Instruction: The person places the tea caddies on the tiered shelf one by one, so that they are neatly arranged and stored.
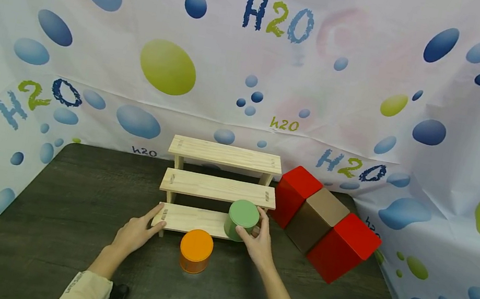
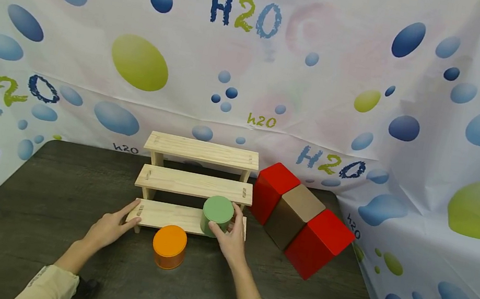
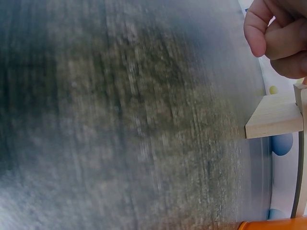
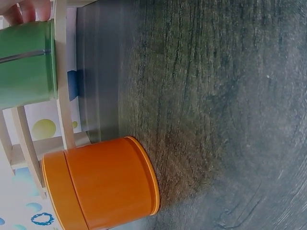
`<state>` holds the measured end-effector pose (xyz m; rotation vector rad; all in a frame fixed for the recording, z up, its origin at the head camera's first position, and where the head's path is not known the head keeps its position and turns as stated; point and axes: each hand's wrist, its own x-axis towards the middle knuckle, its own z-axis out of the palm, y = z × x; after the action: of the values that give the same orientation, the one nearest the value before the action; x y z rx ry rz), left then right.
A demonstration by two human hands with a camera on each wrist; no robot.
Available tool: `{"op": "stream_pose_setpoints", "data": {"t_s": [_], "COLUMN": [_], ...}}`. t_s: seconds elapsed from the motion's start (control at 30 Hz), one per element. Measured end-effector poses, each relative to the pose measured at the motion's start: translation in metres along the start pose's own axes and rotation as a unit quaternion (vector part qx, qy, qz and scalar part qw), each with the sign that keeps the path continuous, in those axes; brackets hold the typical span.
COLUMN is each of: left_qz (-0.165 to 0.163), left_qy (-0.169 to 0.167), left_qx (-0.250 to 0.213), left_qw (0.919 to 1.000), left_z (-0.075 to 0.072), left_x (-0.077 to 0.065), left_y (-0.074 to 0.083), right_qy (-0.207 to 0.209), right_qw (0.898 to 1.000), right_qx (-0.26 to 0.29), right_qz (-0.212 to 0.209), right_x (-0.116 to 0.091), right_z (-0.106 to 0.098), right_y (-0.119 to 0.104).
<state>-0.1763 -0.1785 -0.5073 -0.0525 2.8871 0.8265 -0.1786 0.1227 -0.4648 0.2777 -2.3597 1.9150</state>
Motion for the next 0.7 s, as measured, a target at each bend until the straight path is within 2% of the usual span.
{"op": "stream_pose_setpoints", "data": {"t_s": [0.7], "left_qz": [-0.001], "left_qy": [-0.002], "left_qx": [0.0], "left_qw": [1.0], "left_z": [0.0005], "left_x": [0.0004], "left_y": [-0.0006], "right_qy": [-0.005], "right_qw": [1.0], "right_qx": [0.001], "right_qz": [0.009], "right_x": [0.0009], "right_z": [-0.0001], "right_y": [0.0]}}
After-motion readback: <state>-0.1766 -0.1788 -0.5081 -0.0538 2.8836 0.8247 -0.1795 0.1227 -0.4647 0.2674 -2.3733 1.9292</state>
